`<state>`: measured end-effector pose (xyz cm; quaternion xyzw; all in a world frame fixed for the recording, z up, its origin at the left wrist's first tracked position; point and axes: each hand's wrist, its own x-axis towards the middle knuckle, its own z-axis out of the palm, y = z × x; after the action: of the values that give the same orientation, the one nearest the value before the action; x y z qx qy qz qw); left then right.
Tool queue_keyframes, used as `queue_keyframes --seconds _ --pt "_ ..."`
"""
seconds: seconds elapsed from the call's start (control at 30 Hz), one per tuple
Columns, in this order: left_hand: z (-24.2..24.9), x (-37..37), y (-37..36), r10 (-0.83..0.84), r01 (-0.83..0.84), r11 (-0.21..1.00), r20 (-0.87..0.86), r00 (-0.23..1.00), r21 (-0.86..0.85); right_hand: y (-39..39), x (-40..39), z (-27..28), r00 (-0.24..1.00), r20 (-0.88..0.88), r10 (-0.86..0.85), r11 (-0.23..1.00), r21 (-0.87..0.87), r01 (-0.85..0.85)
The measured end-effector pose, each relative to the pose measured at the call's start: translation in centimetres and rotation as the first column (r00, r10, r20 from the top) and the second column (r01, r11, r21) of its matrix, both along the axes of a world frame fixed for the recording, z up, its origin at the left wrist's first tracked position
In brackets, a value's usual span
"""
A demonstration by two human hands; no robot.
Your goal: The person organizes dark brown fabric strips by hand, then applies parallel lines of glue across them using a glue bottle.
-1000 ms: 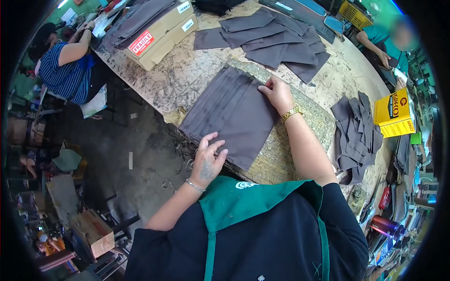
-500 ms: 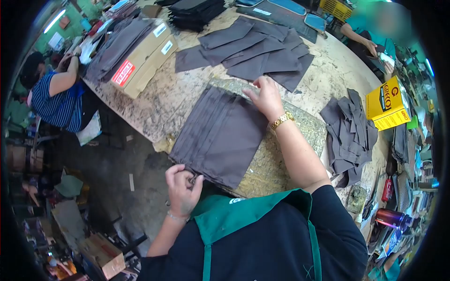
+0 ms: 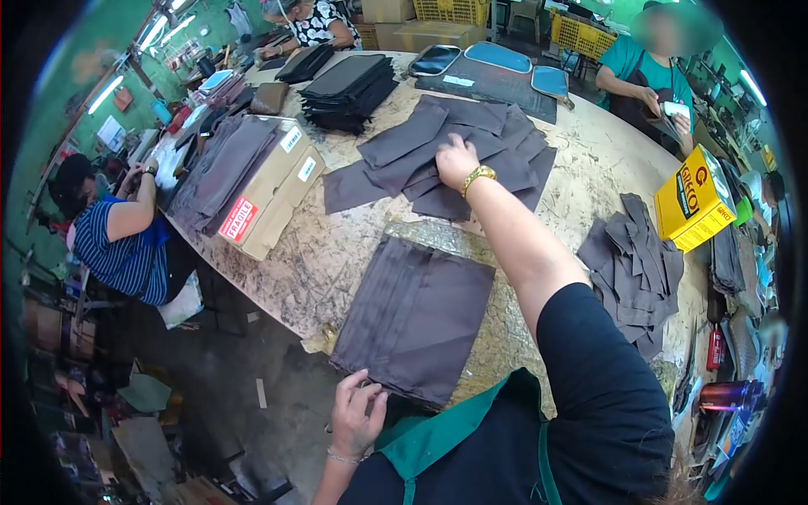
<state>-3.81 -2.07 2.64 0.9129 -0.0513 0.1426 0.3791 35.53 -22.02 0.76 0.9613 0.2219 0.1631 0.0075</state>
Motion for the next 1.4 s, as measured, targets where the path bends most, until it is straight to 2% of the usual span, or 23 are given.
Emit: queue_keyframes --seconds 0.1,0.17,0.23,0.27,0.3,0.33,0.43,0.53,0.6,0.63,0.73,0.8,0.87,0.9,0.97,1.0,1.07,1.13,1.2,1.27,1.3,1.33,1.4 --pt "-0.3 0.8 -0.1 -0.023 0.024 0.999 0.023 0.999 -0.041 -2.0 -1.2 3.1 0.940 0.302 0.158 0.955 0.197 -0.224" --pt "-0.4 1.6 -0.6 -0.155 0.100 0.885 -0.086 0.984 -0.454 -4.1 -6.3 6.6 0.838 0.465 0.285 0.836 0.307 -0.454" --pt "-0.6 3.5 -2.5 -0.348 -0.088 0.313 -0.200 0.916 -0.946 -6.3 -13.3 8.5 0.806 0.486 0.338 0.769 0.351 -0.534" --pt "-0.1 5.4 -3.5 -0.412 -0.299 0.157 -0.338 0.846 -0.941 -7.5 -16.8 8.4 0.800 0.482 0.356 0.755 0.356 -0.550" --pt "-0.3 7.5 -3.6 -0.578 -0.387 -0.151 -0.237 0.781 -0.910 -8.7 -20.2 7.9 0.793 0.468 0.391 0.754 0.331 -0.567" --pt "-1.2 9.4 -3.6 -0.689 -0.407 -0.338 -0.071 0.721 -0.849 -9.9 -23.8 6.7 0.826 0.410 0.387 0.832 0.233 -0.504" --pt "-2.4 13.6 -4.3 -0.806 -0.382 -0.213 -0.059 0.589 -0.899 -12.4 -30.8 2.9 0.837 0.155 0.525 0.834 0.101 -0.542" --pt "0.0 13.8 -6.8 -0.752 -0.322 0.400 -0.508 0.419 -0.858 -13.6 -35.7 -0.9 0.865 -0.024 0.502 0.861 0.110 -0.497" --pt "1.3 12.8 -9.1 -0.540 -0.156 0.737 -0.712 0.449 -0.658 -13.9 -37.7 -0.9 0.873 -0.099 0.478 0.875 0.140 -0.463" --pt "0.3 13.2 -9.4 -0.509 0.057 0.813 -0.659 0.553 -0.580 -14.0 -37.9 0.0 0.878 -0.150 0.454 0.888 0.163 -0.431" --pt "0.7 12.9 -9.7 -0.507 0.115 0.832 -0.663 0.551 -0.542 -14.0 -37.7 -0.3 0.883 -0.197 0.427 0.893 0.245 -0.377" --pt "0.8 11.7 -9.4 -0.494 0.174 0.846 -0.619 0.611 -0.504 -14.1 -36.7 -0.6 0.957 -0.082 0.280 0.721 0.676 -0.153" --pt "1.5 10.6 -9.1 -0.659 0.308 0.728 -0.502 0.559 -0.612 -14.1 -34.8 0.0 0.996 -0.079 0.045 0.684 0.729 0.027" --pt "0.4 10.3 -8.9 -0.712 0.453 0.690 -0.415 0.567 -0.564 -14.3 -33.7 0.1 0.996 -0.074 0.054 0.682 0.731 0.017" --pt "3.3 8.7 -10.2 -0.774 0.752 0.632 -0.123 0.621 -0.187 -15.2 -31.4 0.2 0.986 -0.161 -0.046 0.706 0.693 0.146" --pt "4.2 8.2 -10.6 -0.825 0.827 0.563 0.066 0.561 0.003 -16.1 -30.3 -0.1 0.968 -0.248 0.039 0.653 0.740 0.163" --pt "6.2 6.2 -10.8 -0.837 0.838 0.545 0.089 0.540 0.030 -17.8 -29.0 -0.7 0.781 -0.457 0.426 0.361 0.877 0.317" --pt "6.4 5.2 -9.8 -0.812 0.826 0.564 0.188 0.553 0.003 -18.1 -28.9 0.4 0.629 -0.531 0.568 0.302 0.845 0.442" --pt "6.0 4.8 -8.1 -0.715 0.737 0.674 0.207 0.667 -0.048 -17.7 -27.7 -0.5 0.652 -0.188 0.734 -0.100 0.921 0.378" --pt "3.8 4.7 -6.5 -0.552 0.556 0.824 0.073 0.831 -0.106 -16.5 -26.7 0.6 0.668 -0.085 0.740 -0.234 0.898 0.374" --pt "2.7 4.2 -5.9 -0.519 0.489 0.836 -0.070 0.852 -0.248 -15.4 -26.1 1.7 0.666 -0.210 0.715 -0.127 0.899 0.419" --pt "2.6 3.7 -5.5 -0.507 0.477 0.844 -0.073 0.859 -0.247 -14.0 -25.0 2.4 0.660 -0.283 0.696 -0.040 0.903 0.429" --pt "2.6 2.6 -5.1 -0.448 0.184 0.803 -0.371 0.814 -0.567 -10.7 -22.8 3.7 0.779 -0.498 0.381 0.341 0.859 0.383"
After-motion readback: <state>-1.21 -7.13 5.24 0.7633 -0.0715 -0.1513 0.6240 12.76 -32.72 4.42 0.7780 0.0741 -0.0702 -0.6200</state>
